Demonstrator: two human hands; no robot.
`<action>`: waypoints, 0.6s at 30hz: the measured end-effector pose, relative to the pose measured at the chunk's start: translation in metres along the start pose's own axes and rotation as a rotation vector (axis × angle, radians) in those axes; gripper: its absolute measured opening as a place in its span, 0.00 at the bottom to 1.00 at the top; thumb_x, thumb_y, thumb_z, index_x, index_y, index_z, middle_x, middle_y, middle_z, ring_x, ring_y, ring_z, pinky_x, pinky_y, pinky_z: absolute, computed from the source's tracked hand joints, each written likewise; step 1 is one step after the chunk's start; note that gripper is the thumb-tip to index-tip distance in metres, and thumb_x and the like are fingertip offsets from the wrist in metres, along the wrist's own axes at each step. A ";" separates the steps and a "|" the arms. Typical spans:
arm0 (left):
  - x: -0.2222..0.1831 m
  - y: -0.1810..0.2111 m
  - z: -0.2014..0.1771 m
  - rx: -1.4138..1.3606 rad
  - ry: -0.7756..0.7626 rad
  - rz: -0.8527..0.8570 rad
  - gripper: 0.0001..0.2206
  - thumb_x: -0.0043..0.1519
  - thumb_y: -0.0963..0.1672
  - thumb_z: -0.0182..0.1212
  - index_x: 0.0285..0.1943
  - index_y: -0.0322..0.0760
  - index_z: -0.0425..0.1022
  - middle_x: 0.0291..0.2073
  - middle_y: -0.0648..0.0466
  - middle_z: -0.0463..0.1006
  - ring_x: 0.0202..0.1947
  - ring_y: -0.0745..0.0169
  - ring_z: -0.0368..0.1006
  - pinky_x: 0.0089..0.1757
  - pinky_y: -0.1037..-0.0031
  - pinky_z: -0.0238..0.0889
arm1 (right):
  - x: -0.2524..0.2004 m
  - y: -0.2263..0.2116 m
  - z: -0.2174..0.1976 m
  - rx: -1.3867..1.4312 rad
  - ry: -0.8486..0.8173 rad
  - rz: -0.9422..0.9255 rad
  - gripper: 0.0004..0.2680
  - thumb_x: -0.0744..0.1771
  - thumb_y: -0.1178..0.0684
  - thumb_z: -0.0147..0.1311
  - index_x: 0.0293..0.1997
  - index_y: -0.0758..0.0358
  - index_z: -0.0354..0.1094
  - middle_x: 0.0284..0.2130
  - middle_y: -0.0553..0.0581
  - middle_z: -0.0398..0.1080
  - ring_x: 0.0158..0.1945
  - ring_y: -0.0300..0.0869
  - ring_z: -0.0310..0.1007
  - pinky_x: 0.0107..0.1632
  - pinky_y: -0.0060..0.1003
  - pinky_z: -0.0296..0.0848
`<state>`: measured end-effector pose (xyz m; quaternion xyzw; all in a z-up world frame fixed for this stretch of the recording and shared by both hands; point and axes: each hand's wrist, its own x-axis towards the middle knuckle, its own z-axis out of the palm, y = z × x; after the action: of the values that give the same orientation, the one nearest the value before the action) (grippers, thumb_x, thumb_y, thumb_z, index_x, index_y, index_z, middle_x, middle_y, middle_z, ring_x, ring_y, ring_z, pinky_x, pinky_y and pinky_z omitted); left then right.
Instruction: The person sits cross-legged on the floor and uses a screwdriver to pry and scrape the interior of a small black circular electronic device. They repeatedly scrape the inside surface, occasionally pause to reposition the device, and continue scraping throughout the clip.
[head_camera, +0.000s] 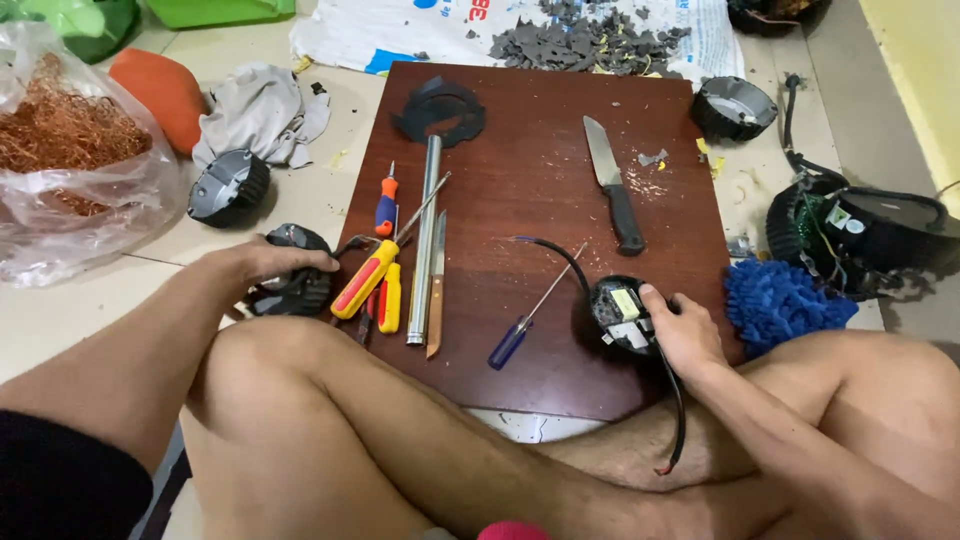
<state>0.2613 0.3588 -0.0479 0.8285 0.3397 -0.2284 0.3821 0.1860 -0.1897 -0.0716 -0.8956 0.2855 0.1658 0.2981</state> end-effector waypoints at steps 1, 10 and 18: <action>0.013 0.001 0.004 0.060 0.040 0.013 0.60 0.35 0.52 0.87 0.79 0.32 0.54 0.66 0.31 0.69 0.67 0.25 0.65 0.59 0.29 0.56 | 0.000 0.000 0.000 -0.007 0.012 0.001 0.36 0.68 0.20 0.41 0.78 0.61 0.57 0.71 0.70 0.61 0.75 0.64 0.57 0.73 0.59 0.56; -0.053 0.004 -0.025 0.071 0.110 -0.023 0.51 0.38 0.56 0.80 0.69 0.28 0.63 0.57 0.28 0.69 0.56 0.28 0.68 0.53 0.46 0.64 | -0.006 -0.006 0.001 -0.003 0.031 0.029 0.35 0.68 0.20 0.43 0.77 0.59 0.58 0.71 0.70 0.62 0.73 0.65 0.58 0.71 0.60 0.58; -0.077 -0.004 -0.015 -0.373 -0.023 -0.147 0.47 0.49 0.59 0.74 0.77 0.42 0.60 0.69 0.40 0.64 0.60 0.40 0.67 0.51 0.53 0.71 | 0.003 -0.004 0.005 0.003 0.054 0.023 0.36 0.67 0.20 0.45 0.78 0.59 0.57 0.70 0.70 0.63 0.73 0.64 0.59 0.70 0.59 0.58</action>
<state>0.2089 0.3426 0.0081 0.7137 0.4312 -0.1982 0.5152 0.1900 -0.1846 -0.0751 -0.8961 0.3038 0.1443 0.2896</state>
